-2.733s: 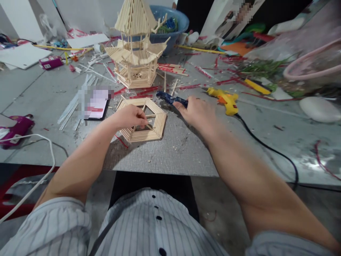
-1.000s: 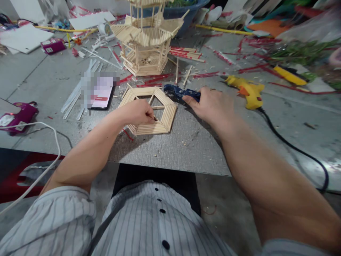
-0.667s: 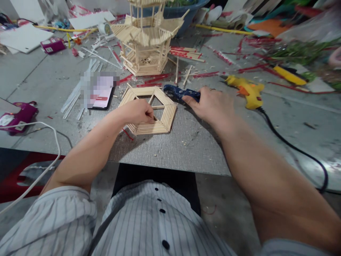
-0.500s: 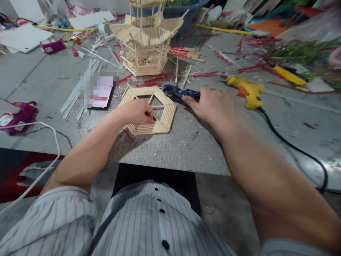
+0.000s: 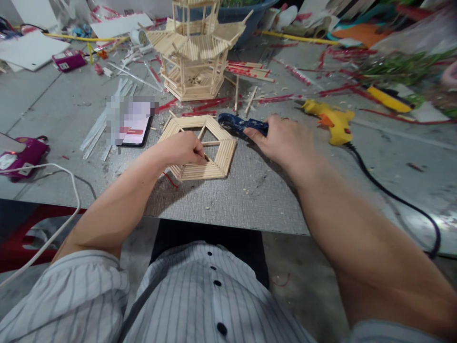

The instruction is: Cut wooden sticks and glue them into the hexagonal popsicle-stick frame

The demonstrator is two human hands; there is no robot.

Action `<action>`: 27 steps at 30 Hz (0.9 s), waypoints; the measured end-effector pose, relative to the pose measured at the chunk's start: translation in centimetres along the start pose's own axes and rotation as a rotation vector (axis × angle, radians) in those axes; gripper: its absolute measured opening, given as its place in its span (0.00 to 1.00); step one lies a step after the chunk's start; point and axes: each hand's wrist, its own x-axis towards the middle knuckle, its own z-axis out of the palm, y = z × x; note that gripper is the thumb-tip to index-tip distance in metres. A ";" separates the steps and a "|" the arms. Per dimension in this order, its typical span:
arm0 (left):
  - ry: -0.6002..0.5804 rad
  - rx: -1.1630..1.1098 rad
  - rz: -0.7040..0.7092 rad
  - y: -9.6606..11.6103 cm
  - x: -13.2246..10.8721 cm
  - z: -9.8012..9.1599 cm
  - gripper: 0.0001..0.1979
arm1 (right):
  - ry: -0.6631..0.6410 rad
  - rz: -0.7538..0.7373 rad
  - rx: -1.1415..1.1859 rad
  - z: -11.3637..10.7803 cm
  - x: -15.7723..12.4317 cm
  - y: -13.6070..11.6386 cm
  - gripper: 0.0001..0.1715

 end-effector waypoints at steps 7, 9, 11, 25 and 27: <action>-0.008 0.003 0.011 0.3 -0.2 -0.1 0.10 | -0.008 -0.001 0.032 0.1 0.1 0.1 0.45; -0.005 -0.009 0.001 0.3 -0.2 -0.1 0.10 | -0.019 0.009 0.042 0.1 0.2 0.1 0.46; 0.006 -0.026 -0.001 0.2 -0.2 0.0 0.10 | -0.020 0.015 0.048 0.2 0.2 0.0 0.46; -0.026 -0.024 0.049 -0.2 -0.1 -0.1 0.12 | -0.001 -0.022 0.006 0.2 0.0 0.0 0.45; -0.049 -0.022 0.090 -0.4 -0.2 -0.3 0.11 | -0.009 -0.020 -0.003 0.2 0.0 0.0 0.46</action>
